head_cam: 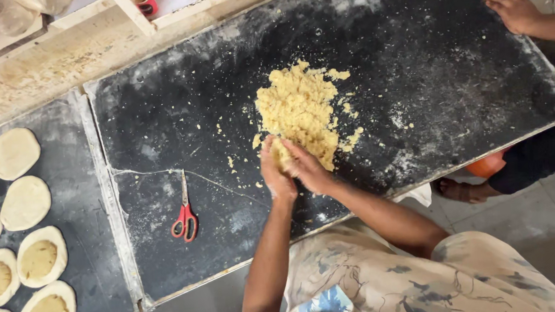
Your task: The person prepares stuffed dough balls by picking up portions of yellow filling, rolling them into small spheres by hand, and then placing each sphere into the center of a flattened dough disc before folding the dough edges over the filling.
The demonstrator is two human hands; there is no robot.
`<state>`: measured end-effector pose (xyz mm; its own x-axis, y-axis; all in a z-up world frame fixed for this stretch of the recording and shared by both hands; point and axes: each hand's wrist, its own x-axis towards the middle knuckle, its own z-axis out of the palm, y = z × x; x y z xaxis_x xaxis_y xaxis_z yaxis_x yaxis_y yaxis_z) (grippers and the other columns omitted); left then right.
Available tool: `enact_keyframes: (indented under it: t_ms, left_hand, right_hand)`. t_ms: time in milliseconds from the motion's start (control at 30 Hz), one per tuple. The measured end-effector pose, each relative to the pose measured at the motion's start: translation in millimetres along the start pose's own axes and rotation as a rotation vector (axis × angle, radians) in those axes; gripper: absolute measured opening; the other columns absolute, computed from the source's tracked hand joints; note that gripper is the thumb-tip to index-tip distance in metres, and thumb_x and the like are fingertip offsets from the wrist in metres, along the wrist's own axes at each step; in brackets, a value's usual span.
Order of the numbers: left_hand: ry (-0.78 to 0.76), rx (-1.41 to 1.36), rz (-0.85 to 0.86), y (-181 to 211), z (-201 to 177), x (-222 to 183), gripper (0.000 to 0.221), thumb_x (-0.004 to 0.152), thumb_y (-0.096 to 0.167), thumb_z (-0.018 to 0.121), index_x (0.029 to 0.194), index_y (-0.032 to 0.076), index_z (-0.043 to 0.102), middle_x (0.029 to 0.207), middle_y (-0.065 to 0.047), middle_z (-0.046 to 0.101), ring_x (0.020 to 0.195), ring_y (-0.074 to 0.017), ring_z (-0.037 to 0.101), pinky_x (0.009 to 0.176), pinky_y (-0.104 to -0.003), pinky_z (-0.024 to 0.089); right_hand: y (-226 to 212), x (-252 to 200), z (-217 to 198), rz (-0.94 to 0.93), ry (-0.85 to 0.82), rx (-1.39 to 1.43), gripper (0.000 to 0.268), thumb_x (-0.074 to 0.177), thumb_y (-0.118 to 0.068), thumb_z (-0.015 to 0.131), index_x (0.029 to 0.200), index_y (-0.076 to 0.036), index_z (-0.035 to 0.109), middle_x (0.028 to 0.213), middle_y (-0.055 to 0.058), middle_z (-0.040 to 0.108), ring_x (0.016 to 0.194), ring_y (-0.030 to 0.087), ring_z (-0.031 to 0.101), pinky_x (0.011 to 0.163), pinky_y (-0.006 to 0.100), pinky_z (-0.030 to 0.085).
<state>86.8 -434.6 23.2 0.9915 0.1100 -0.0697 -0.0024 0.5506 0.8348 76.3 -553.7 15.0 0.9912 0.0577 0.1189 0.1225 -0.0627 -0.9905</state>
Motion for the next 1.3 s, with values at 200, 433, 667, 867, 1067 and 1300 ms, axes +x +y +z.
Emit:
enact_keyframes:
  t_ms: [200, 433, 667, 867, 1067, 1300]
  left_hand:
    - [-0.011, -0.343, -0.315, -5.0, 1.6, 1.6, 0.079, 0.1, 0.064, 0.036, 0.142, -0.002, 0.051, 0.137, -0.017, 0.062, 0.125, -0.028, 0.061, 0.11, -0.04, 0.048]
    - [-0.2, -0.514, -0.281, 2.9, 17.9, -3.7, 0.075, 0.107, 0.063, 0.038, 0.155, 0.005, 0.04, 0.142, -0.021, 0.056, 0.124, -0.0307, 0.055, 0.108, -0.043, 0.044]
    - [-0.142, -0.244, -0.132, 50.0, 14.4, 7.4, 0.075, 0.104, 0.059, 0.035, 0.155, 0.005, 0.036, 0.153, -0.012, 0.049, 0.139, -0.0264, 0.05, 0.116, -0.039, 0.041]
    - [-0.237, -0.429, -0.388, 55.7, -3.7, -10.4, 0.08, 0.11, 0.061, 0.029, 0.15, -0.007, 0.045, 0.14, -0.024, 0.057, 0.12, -0.0323, 0.062, 0.108, -0.043, 0.049]
    - [-0.303, -0.172, -0.376, 68.4, -15.3, -10.8, 0.079, 0.105, 0.061, 0.024, 0.157, 0.003, 0.036, 0.154, -0.016, 0.049, 0.14, -0.0275, 0.049, 0.115, -0.039, 0.04]
    - [-0.401, -0.319, -0.169, 90.7, -22.0, 0.2, 0.081, 0.104, 0.064, 0.031, 0.155, 0.001, 0.04, 0.156, -0.019, 0.05, 0.145, -0.0311, 0.047, 0.119, -0.042, 0.042]
  right_hand:
    - [-31.2, 9.3, -9.0, -0.628, 0.141, -0.363, 0.04, 0.096, -0.027, 0.065, 0.121, 0.005, 0.063, 0.13, 0.021, 0.06, 0.123, 0.032, 0.058, 0.106, 0.044, 0.047]
    - [-12.6, 12.8, 7.9, -0.359, 0.111, -0.202, 0.026, 0.098, -0.021, 0.059, 0.097, -0.002, 0.077, 0.094, 0.011, 0.075, 0.086, 0.022, 0.074, 0.079, 0.035, 0.058]
    - [-65.6, 8.3, 17.8, -0.277, 0.039, 0.152, 0.046, 0.106, -0.027, 0.036, 0.141, -0.003, 0.053, 0.144, 0.008, 0.057, 0.134, 0.021, 0.053, 0.11, 0.032, 0.044]
    - [-98.7, -14.7, 46.3, -0.69, 0.247, -0.28, 0.018, 0.099, -0.009, 0.061, 0.113, 0.001, 0.07, 0.116, 0.015, 0.074, 0.116, 0.031, 0.072, 0.106, 0.042, 0.055]
    - [-76.9, -1.2, 59.7, -0.534, 0.251, -0.144, 0.018, 0.099, -0.015, 0.064, 0.109, -0.002, 0.073, 0.118, 0.015, 0.075, 0.116, 0.028, 0.073, 0.108, 0.042, 0.059]
    - [-93.4, -18.1, 67.6, -0.467, 0.194, -0.198, 0.046, 0.106, -0.028, 0.046, 0.136, 0.006, 0.055, 0.139, 0.024, 0.059, 0.132, 0.033, 0.057, 0.111, 0.047, 0.046]
